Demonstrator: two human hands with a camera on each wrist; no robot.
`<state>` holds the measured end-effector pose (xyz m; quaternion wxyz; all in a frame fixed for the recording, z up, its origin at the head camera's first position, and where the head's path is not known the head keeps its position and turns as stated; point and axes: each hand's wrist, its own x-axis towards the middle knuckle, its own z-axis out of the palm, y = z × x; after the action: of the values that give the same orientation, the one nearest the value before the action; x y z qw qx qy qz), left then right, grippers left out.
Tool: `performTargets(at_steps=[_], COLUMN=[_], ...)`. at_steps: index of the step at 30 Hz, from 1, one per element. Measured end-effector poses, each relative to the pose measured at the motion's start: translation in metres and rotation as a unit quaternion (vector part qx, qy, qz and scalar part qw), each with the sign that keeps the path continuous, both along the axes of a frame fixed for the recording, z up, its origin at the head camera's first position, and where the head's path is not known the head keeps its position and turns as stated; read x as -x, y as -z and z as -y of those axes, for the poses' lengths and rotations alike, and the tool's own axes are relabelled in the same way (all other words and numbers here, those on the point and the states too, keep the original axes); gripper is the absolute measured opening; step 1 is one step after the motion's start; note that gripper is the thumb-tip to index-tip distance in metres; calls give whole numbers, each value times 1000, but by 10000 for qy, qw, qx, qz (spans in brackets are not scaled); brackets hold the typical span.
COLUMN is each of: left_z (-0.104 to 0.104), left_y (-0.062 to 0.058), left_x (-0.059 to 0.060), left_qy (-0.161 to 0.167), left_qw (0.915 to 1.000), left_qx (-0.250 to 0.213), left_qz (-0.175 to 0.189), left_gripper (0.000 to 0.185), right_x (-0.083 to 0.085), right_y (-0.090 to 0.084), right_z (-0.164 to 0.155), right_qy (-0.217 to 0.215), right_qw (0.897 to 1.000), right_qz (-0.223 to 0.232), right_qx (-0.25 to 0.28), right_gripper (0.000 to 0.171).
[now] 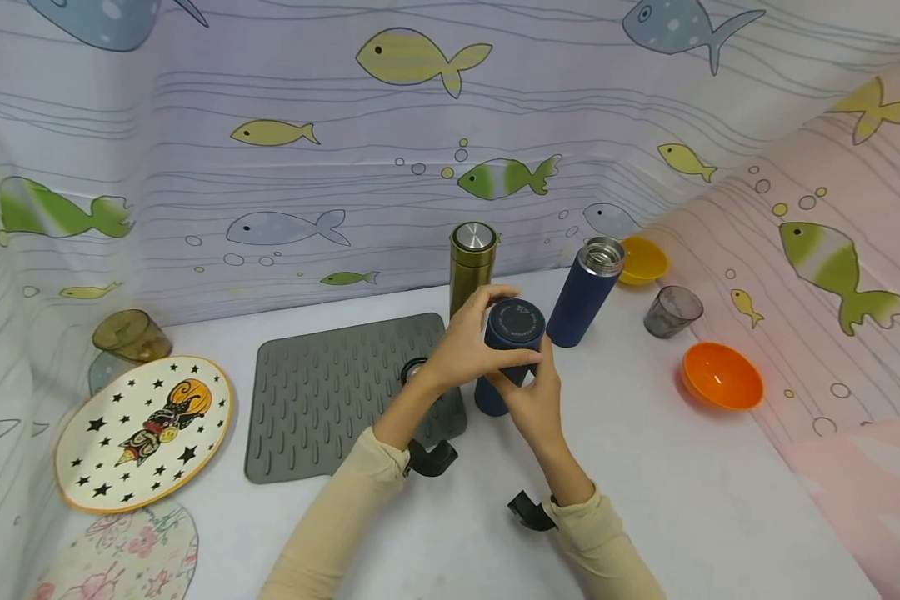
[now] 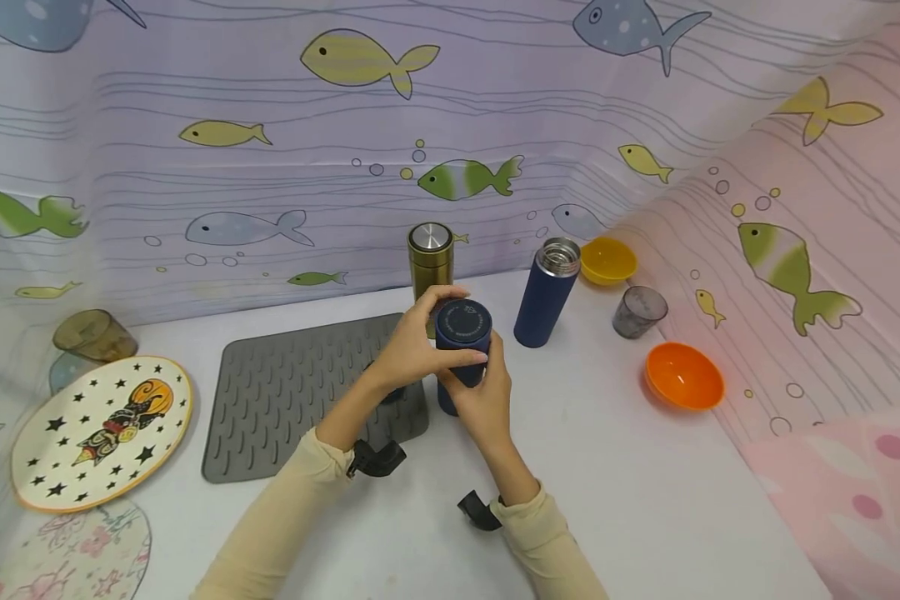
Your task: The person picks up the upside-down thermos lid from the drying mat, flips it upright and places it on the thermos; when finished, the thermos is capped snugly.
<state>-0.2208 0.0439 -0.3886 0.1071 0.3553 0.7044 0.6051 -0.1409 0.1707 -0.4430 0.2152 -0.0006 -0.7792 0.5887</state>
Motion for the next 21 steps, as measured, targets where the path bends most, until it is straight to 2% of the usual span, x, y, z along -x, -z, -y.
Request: performTargets(at_steps=[4, 6, 9, 10, 14, 16, 18, 21], left_z=[2, 4, 5, 6, 10, 12, 17, 34], left_y=[-1, -1, -2, -2, -2, -1, 0, 1], left_x=[3, 4, 7, 9, 21, 26, 26, 18], left_qy=[376, 399, 235, 307, 1063, 1316, 1232, 632], left_qw=[9983, 9983, 9997, 9995, 9919, 9877, 9891, 9959], left_qx=[-393, -334, 0, -24, -467, -542, -497, -399], left_qz=[212, 264, 41, 55, 514, 653, 638, 510], left_gripper=[84, 84, 78, 74, 67, 68, 72, 75], right_x=[0, 0, 0, 0, 1, 3, 7, 21], right_y=[-1, -1, 0, -1, -3, -5, -7, -12], right_z=[-1, 0, 0, 1, 2, 1, -2, -9], right_qy=[60, 85, 175, 171, 44, -30, -17, 170], right_qw=[10000, 9999, 9997, 9997, 9999, 9999, 9998, 9995], right_qz=[44, 110, 164, 154, 78, 72, 53, -63], right_qx=[11, 49, -38, -67, -123, -132, -190, -267], right_gripper=[77, 76, 75, 74, 71, 71, 69, 68])
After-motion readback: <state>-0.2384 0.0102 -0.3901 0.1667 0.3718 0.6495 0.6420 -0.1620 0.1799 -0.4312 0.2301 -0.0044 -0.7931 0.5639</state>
